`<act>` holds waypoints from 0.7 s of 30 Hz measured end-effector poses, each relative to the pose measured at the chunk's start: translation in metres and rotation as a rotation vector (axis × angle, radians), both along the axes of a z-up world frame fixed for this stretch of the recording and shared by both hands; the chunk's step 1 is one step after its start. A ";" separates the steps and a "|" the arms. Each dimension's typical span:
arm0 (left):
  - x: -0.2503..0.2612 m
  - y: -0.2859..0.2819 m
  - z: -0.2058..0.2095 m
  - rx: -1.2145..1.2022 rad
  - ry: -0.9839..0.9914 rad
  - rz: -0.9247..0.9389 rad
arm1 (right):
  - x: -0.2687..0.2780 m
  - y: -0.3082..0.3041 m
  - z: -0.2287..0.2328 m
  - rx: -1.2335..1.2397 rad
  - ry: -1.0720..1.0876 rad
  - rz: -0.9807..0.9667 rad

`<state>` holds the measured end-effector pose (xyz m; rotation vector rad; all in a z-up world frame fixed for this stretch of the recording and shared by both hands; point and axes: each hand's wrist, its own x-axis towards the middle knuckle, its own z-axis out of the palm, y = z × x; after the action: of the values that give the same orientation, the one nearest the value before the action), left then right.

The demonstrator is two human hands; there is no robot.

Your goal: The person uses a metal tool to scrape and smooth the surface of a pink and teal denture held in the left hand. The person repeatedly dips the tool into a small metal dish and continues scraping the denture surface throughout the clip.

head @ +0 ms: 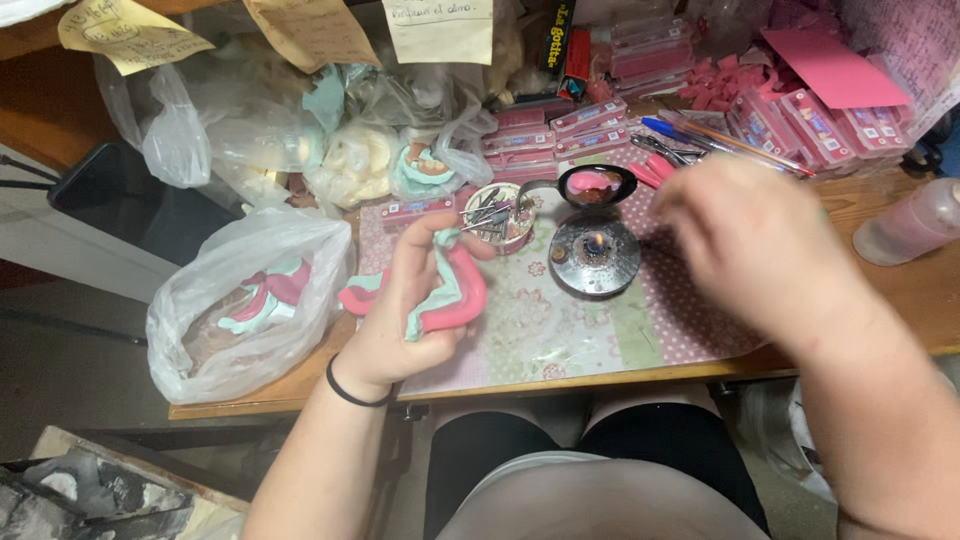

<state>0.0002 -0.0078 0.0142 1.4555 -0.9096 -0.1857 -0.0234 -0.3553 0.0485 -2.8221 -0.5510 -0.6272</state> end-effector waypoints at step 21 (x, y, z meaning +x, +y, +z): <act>0.029 -0.033 0.008 0.146 -0.137 0.085 | 0.068 0.009 -0.002 0.717 0.187 -0.041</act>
<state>0.0290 -0.0412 0.0218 1.6549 -0.9590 -0.0909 0.0443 -0.3466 0.0467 -2.1808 -0.1766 -0.4419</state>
